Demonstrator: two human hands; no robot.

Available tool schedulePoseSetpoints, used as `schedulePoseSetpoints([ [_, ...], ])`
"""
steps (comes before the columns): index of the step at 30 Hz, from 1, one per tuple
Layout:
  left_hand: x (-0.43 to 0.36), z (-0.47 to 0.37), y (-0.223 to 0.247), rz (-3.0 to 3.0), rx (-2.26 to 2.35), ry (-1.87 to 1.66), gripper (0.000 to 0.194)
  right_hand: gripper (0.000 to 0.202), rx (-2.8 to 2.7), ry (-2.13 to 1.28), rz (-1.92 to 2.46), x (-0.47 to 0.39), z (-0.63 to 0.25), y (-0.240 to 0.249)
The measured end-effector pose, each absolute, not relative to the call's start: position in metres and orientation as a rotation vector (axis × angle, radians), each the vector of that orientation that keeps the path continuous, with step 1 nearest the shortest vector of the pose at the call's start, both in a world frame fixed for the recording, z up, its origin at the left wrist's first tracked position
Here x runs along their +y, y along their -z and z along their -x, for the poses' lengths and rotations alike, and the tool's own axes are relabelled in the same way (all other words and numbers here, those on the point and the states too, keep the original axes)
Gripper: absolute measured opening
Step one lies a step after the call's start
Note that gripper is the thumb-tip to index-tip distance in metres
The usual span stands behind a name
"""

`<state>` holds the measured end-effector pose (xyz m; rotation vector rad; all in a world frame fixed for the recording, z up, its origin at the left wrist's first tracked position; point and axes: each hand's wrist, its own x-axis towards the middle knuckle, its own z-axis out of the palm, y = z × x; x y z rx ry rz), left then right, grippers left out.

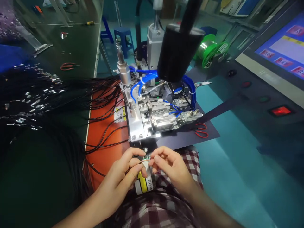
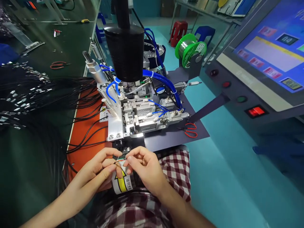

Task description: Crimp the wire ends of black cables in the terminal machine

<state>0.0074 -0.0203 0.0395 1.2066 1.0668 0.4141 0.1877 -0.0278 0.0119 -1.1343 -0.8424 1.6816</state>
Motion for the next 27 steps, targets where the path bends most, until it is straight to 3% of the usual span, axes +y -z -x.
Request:
schedulePoseSetpoints([
  [27,-0.0195,-0.0029,-0.0443,-1.007,0.882,-0.457,0.021,0.018,-0.836,-1.804,1.015,-0.0248,-0.1761,-0.011],
])
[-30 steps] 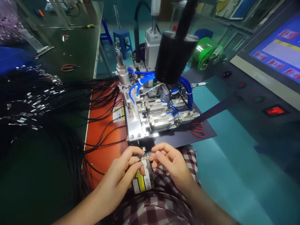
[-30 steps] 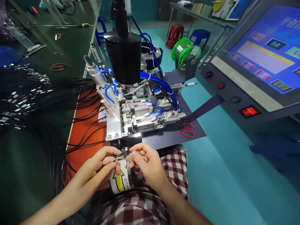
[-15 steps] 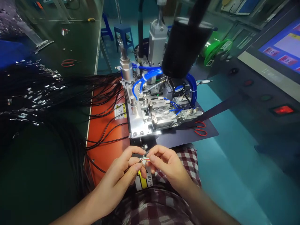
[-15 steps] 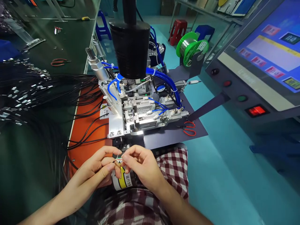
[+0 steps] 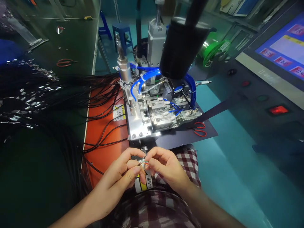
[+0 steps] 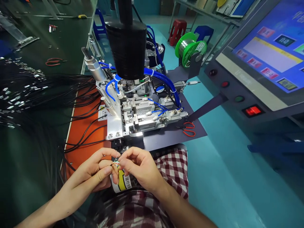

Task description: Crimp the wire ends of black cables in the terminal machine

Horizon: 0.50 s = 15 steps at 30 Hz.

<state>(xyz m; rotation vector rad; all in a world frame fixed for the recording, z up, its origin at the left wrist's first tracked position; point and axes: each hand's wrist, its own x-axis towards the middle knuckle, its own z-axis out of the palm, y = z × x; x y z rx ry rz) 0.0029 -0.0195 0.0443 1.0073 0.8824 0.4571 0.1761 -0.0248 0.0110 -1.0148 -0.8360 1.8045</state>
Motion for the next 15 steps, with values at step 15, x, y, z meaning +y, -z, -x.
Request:
schedulePoseSetpoints([
  [15,-0.02,-0.003,-0.039,-0.969,0.915,-0.474,0.02,0.017,-0.982,-1.468,1.146,-0.046,-0.151,-0.014],
])
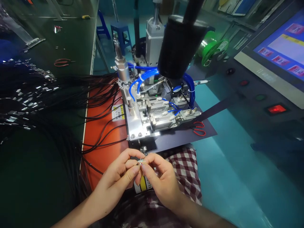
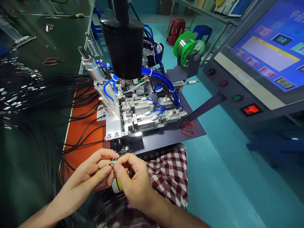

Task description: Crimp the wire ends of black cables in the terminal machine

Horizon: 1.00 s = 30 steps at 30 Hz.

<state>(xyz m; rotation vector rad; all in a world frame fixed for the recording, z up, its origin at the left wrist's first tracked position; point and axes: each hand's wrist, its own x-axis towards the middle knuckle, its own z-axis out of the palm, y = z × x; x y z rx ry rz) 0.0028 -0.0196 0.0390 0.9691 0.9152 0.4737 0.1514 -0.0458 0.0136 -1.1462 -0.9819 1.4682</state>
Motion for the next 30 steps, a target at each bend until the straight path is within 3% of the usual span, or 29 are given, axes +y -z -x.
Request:
schedulePoseSetpoints([
  [14,-0.018,-0.006,-0.045,-0.903,1.074,-0.566,0.02,0.023,-0.942,-1.59,1.176,-0.039,-0.16,-0.013],
  [24,-0.018,-0.004,-0.041,-0.841,1.081,-0.575,0.022,0.004,-1.078,-1.343,1.253,-0.041,-0.163,-0.016],
  [30,-0.018,-0.005,-0.04,-0.845,1.07,-0.573,0.022,0.009,-1.071,-1.369,1.279,-0.038,-0.16,-0.02],
])
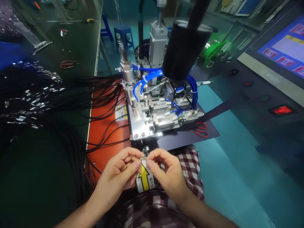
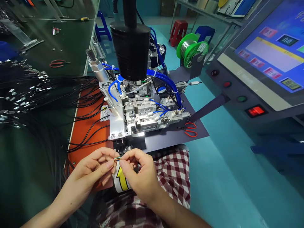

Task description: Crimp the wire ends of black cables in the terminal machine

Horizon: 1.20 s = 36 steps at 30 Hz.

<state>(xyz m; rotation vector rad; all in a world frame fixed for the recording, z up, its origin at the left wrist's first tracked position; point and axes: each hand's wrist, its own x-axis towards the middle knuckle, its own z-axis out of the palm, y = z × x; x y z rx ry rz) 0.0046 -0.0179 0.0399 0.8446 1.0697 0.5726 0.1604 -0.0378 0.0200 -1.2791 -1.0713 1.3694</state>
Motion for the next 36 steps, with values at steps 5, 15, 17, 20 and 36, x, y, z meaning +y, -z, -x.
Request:
schedulePoseSetpoints([
  [5,-0.018,-0.003,-0.041,-0.854,1.014,-0.579,0.018,0.016,-0.906,-1.653,1.16,-0.034,-0.164,-0.018],
  [15,-0.012,-0.001,-0.041,-0.825,0.873,-0.499,0.017,0.022,-1.045,-1.849,1.024,-0.014,-0.18,-0.018],
  [17,-0.011,-0.001,-0.04,-0.828,0.856,-0.483,0.019,0.023,-1.106,-1.869,1.016,-0.01,-0.183,-0.018],
  [20,-0.01,-0.002,-0.04,-0.836,0.856,-0.475,0.022,0.022,-1.15,-1.921,0.963,-0.006,-0.186,-0.016],
  [36,-0.014,-0.003,-0.035,-0.937,1.098,-0.601,0.021,0.01,-1.218,-1.292,1.245,-0.038,-0.162,-0.014],
])
